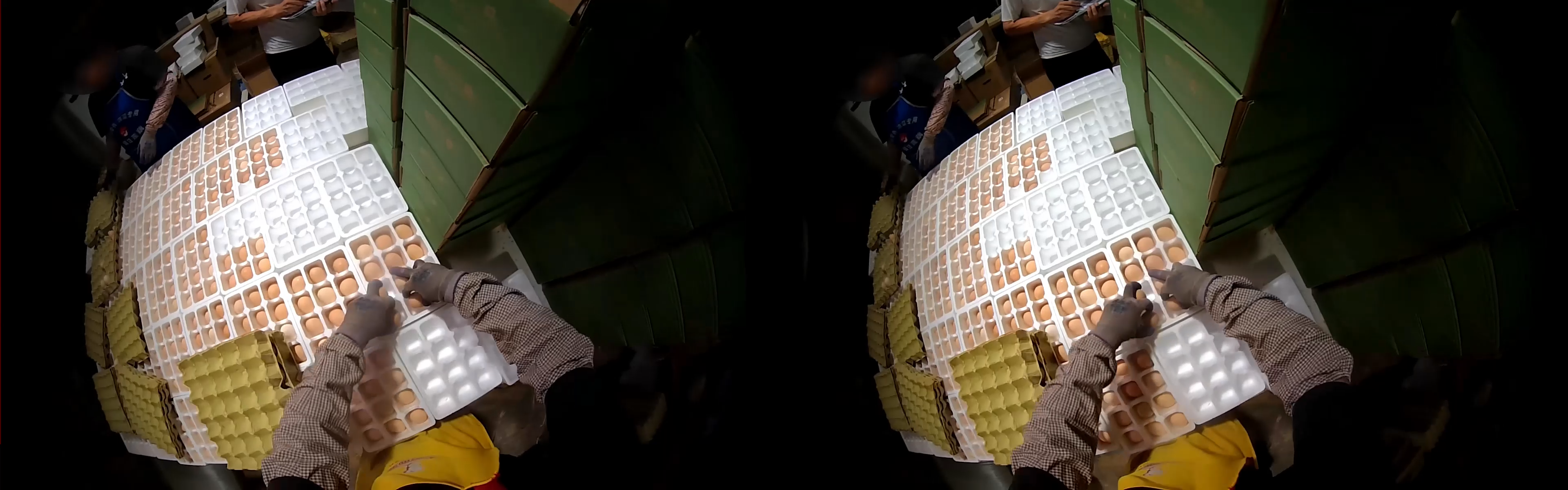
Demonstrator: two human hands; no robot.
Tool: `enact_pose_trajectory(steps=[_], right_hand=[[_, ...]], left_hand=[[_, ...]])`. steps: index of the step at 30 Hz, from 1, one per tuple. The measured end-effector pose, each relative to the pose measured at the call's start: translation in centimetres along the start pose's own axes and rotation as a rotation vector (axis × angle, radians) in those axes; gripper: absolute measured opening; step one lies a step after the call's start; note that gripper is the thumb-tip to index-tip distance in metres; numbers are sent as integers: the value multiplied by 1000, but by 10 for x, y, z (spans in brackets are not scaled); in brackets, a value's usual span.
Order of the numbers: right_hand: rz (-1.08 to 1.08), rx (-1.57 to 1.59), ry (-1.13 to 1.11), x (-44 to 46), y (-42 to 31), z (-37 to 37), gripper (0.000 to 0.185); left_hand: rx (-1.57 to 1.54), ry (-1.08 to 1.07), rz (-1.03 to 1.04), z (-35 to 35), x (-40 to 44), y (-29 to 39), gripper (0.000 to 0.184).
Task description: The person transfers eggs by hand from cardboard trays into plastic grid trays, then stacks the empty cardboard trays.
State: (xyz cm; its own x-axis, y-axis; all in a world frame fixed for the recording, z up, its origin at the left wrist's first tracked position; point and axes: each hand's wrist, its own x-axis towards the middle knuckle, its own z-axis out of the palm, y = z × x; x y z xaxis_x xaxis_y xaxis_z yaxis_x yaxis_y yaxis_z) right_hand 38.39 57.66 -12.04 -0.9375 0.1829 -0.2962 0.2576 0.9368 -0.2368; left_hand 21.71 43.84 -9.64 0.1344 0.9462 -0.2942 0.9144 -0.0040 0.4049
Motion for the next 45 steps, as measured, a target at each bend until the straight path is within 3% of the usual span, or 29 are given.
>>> enact_pose_trajectory(steps=[2,4,5,7,8,10,13,14,17,20,21,22,24,25,26,28,29,30,32,33,34,35,37,38,40,42,45], right_hand=[[25,345,206,-9,11,2,20],[73,654,391,-20,9,-19,12],[52,487,743,-18,11,-1,11],[73,305,817,-14,14,29,20],[65,237,819,-10,16,43,24],[95,452,1057,-30,6,38,32],[440,1175,1283,-97,-19,46,29],[590,1174,1235,-118,-32,35,31],[617,1162,1103,-139,-65,65,27],[588,1136,984,-133,-121,77,28],[556,1326,873,-122,-145,76,28],[538,1495,764,-111,-166,71,29],[269,1568,390,-78,-216,42,33],[164,1470,253,-57,-243,23,42],[48,1358,115,-36,-268,7,52],[41,944,93,5,-323,25,78],[77,880,14,15,-347,16,98],[184,746,40,19,-369,24,97],[281,768,135,13,-383,5,87],[169,793,426,10,-378,20,72],[276,1104,459,-2,-391,-14,58],[344,1063,590,-11,-390,-8,50],[422,965,787,-22,-385,11,45],[521,1164,772,-27,-383,19,42],[547,1246,788,-32,-401,13,40],[476,1069,736,-36,-412,24,39],[314,860,705,-30,-443,10,40]], left_hand=[[81,-197,-31,-4,20,2,50],[-49,44,16,-3,1,-3,56],[-281,129,-79,6,-3,-2,53],[-676,344,-253,23,-5,11,44],[-715,521,-249,32,2,24,35],[-819,761,-148,57,31,46,31],[-581,715,4,65,78,87,33],[-414,628,73,82,93,88,34],[-263,647,72,92,78,96,38],[-294,748,-37,36,-57,85,47],[-311,784,-74,23,-115,67,49],[-298,829,-199,7,-175,55,52],[-273,765,-494,-13,-290,24,70],[-43,626,-486,-13,-341,1,86],[63,382,-630,-11,-384,-13,95],[354,185,-590,8,-435,-38,86],[310,299,-518,28,-449,-57,76],[271,409,-421,42,-451,-76,66],[87,421,-349,34,-454,-86,53],[108,480,-335,22,-467,-90,53],[124,543,-320,6,-478,-90,52],[137,611,-312,-9,-489,-94,52],[158,744,-475,-45,-529,-109,49],[171,807,-561,-60,-554,-121,47],[399,821,-807,-66,-600,-179,55],[408,697,-1107,-73,-634,-244,64],[331,575,-1226,-35,-656,-344,76]])
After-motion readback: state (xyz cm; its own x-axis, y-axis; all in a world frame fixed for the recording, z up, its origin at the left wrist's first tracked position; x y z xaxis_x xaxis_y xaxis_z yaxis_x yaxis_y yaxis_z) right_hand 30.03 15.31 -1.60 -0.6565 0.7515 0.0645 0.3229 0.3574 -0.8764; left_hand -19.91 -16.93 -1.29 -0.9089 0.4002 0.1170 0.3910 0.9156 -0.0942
